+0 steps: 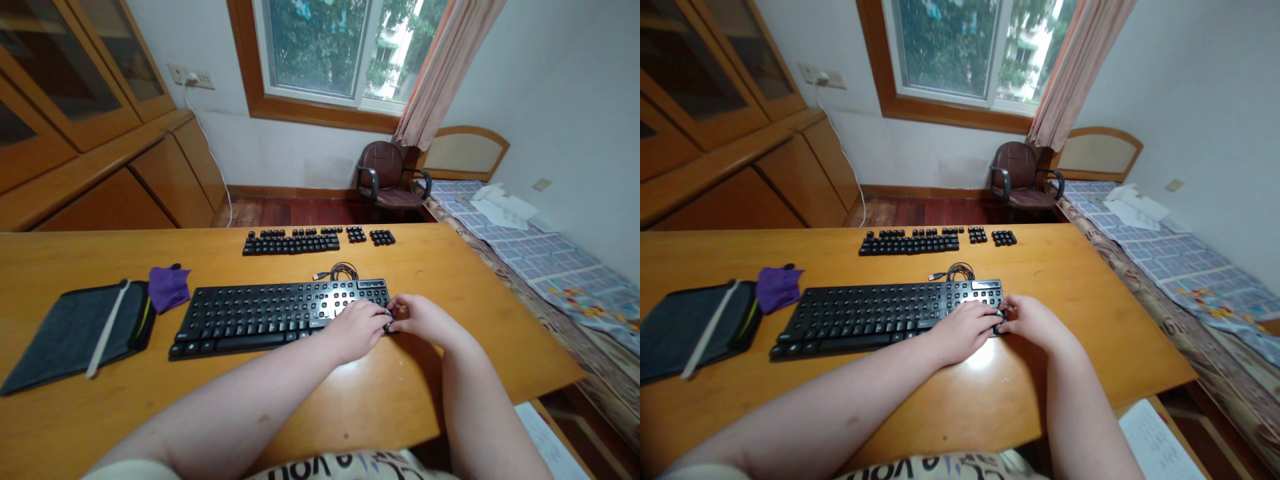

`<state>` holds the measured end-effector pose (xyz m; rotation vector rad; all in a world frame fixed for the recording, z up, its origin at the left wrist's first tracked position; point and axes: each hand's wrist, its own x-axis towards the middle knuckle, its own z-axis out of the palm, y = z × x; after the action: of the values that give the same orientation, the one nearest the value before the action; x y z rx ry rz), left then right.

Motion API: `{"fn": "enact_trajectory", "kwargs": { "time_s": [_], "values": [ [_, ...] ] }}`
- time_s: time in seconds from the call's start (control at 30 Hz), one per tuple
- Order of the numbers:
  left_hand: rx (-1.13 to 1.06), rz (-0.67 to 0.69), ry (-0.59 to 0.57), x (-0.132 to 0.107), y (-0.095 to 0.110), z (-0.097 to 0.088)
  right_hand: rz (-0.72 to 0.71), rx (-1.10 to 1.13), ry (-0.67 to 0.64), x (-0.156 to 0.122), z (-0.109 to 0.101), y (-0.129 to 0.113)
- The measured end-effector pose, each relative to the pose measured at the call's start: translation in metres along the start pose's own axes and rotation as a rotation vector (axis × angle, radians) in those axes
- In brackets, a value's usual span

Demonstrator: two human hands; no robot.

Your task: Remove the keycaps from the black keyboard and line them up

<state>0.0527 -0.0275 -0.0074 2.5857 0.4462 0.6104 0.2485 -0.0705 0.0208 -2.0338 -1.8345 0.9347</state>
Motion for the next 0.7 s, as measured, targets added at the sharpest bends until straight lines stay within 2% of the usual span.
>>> {"fn": "enact_trajectory", "kwargs": {
  "time_s": [0.27, 0.47, 0.57, 0.7],
  "values": [
    [0.01, -0.031, -0.013, 0.001, -0.002, 0.003, 0.053, 0.089, -0.024, 0.003, 0.003, 0.005],
    [-0.007, -0.078, -0.011, 0.004, -0.001, 0.001, 0.02, 0.062, 0.037, -0.001, -0.003, 0.001],
    [-0.018, -0.098, -0.006, 0.004, 0.0, 0.002, 0.032, 0.021, 0.164, -0.001, -0.006, 0.005],
    [-0.035, -0.106, -0.001, 0.003, -0.001, 0.003, 0.128, -0.095, 0.476, 0.004, -0.015, 0.007]
  ]
}}
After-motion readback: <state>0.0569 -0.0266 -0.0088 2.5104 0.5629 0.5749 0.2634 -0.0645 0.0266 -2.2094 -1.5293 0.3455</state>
